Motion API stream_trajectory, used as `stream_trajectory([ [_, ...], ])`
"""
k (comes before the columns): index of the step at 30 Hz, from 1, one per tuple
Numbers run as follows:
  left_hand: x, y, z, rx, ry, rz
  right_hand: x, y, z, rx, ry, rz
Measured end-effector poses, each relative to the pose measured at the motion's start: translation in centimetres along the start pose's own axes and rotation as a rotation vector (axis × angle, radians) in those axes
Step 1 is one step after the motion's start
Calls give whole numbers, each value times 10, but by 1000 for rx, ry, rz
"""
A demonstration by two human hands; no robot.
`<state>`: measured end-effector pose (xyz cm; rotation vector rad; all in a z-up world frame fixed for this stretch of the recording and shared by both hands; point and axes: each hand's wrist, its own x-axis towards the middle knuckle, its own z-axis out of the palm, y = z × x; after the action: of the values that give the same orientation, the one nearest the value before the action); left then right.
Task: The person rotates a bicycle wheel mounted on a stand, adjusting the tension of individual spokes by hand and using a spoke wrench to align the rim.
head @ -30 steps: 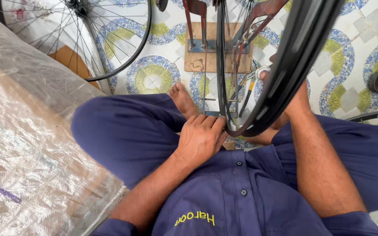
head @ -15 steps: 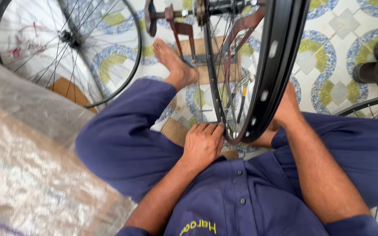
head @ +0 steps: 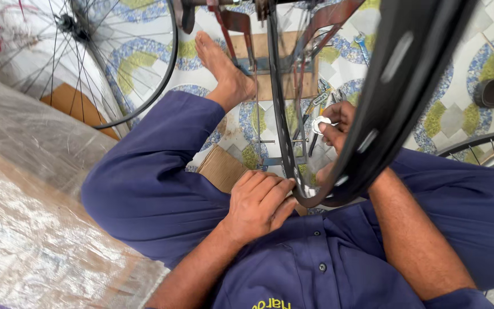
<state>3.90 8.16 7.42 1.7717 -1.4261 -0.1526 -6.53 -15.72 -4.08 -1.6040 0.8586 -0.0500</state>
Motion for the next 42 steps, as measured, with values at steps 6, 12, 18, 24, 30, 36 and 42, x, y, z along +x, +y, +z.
stream_trajectory([
  [6,-5,-6,0,-16,-27,-1,-2,-15,3,67,-78,37],
  [12,14,-44,4,-349,103,-315,-7,-15,16,11,-110,42],
  [18,48,-107,39,-577,138,-596,-14,-14,33,6,-169,8],
  [24,31,-122,65,-488,17,-552,-21,-27,36,43,-206,23],
  [30,33,-119,62,-509,5,-573,-19,-32,33,-65,-229,36],
  [36,30,-120,64,-466,8,-545,-25,-31,33,-306,-245,-185],
  [42,23,-109,62,-443,-299,-584,-46,-28,31,-35,-203,-109],
])
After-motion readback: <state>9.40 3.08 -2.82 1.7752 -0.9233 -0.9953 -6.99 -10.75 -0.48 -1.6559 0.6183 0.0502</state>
